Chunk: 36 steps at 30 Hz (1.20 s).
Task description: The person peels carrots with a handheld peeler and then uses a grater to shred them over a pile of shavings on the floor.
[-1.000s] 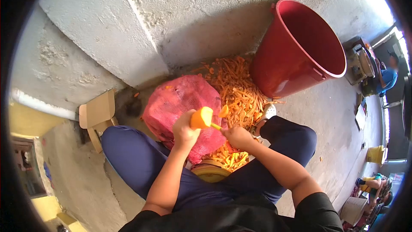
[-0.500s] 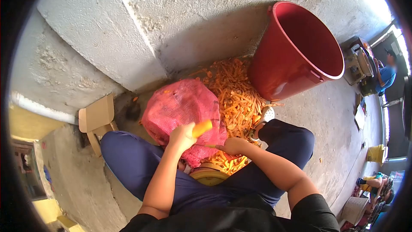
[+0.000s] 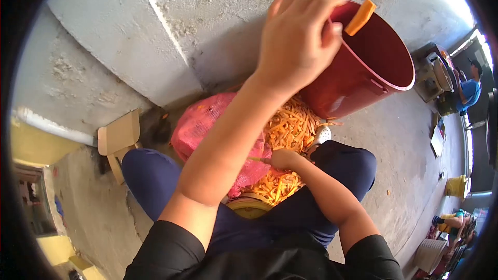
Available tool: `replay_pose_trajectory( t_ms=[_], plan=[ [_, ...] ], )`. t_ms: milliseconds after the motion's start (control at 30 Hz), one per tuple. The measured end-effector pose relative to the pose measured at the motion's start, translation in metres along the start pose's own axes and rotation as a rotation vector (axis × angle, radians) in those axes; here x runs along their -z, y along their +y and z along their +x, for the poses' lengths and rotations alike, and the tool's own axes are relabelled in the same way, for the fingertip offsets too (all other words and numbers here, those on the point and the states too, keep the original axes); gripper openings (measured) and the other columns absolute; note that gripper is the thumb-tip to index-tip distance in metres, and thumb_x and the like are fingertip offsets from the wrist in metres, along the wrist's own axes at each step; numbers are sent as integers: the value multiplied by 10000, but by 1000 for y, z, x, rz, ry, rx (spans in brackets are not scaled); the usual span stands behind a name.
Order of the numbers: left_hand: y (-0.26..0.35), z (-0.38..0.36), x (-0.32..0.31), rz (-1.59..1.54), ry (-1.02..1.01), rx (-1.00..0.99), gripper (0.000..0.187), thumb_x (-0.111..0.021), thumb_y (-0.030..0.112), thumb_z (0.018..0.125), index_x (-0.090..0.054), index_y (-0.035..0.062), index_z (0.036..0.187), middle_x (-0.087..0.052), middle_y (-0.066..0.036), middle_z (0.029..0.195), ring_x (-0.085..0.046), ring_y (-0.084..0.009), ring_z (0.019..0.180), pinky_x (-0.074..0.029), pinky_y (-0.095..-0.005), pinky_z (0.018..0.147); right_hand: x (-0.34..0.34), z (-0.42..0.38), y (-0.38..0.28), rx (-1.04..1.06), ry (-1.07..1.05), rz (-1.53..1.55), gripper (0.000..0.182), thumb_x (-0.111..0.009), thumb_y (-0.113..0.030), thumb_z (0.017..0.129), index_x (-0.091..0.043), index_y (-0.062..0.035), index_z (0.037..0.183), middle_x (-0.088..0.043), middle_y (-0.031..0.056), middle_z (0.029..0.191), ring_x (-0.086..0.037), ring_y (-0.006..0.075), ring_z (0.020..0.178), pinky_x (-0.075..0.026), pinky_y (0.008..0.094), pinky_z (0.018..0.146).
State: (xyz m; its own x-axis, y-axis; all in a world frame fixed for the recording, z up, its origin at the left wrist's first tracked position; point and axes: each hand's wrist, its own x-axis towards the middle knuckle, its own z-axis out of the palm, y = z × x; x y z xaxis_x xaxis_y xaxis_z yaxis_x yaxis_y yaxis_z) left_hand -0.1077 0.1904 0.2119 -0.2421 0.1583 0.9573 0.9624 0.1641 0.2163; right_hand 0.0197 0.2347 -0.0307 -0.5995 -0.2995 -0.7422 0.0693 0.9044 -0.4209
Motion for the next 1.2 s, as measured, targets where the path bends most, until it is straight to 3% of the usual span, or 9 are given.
replay_pose_trajectory(
  t_ms=[100, 167, 233, 433, 533, 633, 967, 1133, 1200],
  plan=[
    [-46, -78, 41, 177, -324, 303, 208, -563, 63, 721, -546, 51, 928, -564, -81, 893, -544, -232, 808, -425, -312, 704, -3, 10, 25, 218, 282, 103, 518, -309, -458, 863, -578, -28, 761, -510, 94, 520, -525, 224, 512, -423, 338, 548],
    [-82, -157, 84, 261, -453, 1004, 126, -519, 140, 720, -582, 77, 809, -583, -94, 739, -572, -267, 718, -449, -338, 643, 15, -7, 24, 145, 331, 378, 447, -351, -426, 867, -551, -26, 868, -483, 61, 498, -478, 179, 423, -407, 314, 474],
    [-101, -233, 126, 458, -386, 1125, 128, -513, 135, 716, -590, 63, 789, -584, -136, 725, -575, -284, 729, -447, -346, 648, 45, -31, 11, -71, 274, 748, 447, -364, -437, 858, -537, -28, 907, -492, 55, 526, -490, 173, 440, -410, 316, 468],
    [-72, -383, 132, 11, -1344, 1501, 298, -479, 279, 790, -588, 8, 843, -599, -156, 750, -585, -244, 676, -467, -332, 646, 61, -27, 9, -16, 136, 1523, 430, -415, -520, 806, -472, -97, 759, -359, -21, 485, -328, 95, 346, -259, 227, 336],
    [-51, -336, 104, -548, -600, 1928, 451, -472, 408, 818, -480, 58, 1103, -553, -62, 942, -526, -149, 854, -447, -293, 707, 62, -23, -4, 66, -103, 1675, 360, -432, -475, 819, -449, -121, 755, -306, -34, 468, -286, 78, 331, -230, 216, 302],
    [-48, -295, 89, -1387, -403, 1957, 436, -504, 400, 809, -458, 74, 1093, -518, -38, 955, -492, -130, 850, -424, -324, 743, 51, -2, -14, 62, -157, 1707, 324, -416, -426, 843, -445, -109, 783, -331, -19, 458, -280, 80, 299, -213, 207, 272],
    [-55, -296, 68, -908, 323, 1958, 117, -459, 164, 837, -431, 71, 903, -529, -53, 764, -528, -145, 609, -444, -287, 519, 12, 68, 10, -57, 120, 1205, 537, -346, -551, 818, -527, -55, 915, -509, 60, 605, -438, 112, 443, -359, 246, 417],
    [-54, -310, 80, -628, -111, 2026, 138, -504, 159, 795, -383, 98, 821, -413, 8, 613, -431, -98, 511, -396, -262, 406, 44, 51, 7, -374, 202, 1601, 686, -264, -644, 786, -577, -39, 702, -571, 83, 629, -540, 187, 558, -431, 340, 496],
    [-31, -292, 70, -667, -179, 2096, 194, -534, 236, 792, -389, 108, 805, -405, 21, 626, -399, -95, 500, -381, -228, 429, 64, 23, -30, -424, 252, 1689, 700, -263, -640, 787, -534, -24, 981, -581, 132, 903, -561, 251, 828, -445, 393, 755]
  ],
)
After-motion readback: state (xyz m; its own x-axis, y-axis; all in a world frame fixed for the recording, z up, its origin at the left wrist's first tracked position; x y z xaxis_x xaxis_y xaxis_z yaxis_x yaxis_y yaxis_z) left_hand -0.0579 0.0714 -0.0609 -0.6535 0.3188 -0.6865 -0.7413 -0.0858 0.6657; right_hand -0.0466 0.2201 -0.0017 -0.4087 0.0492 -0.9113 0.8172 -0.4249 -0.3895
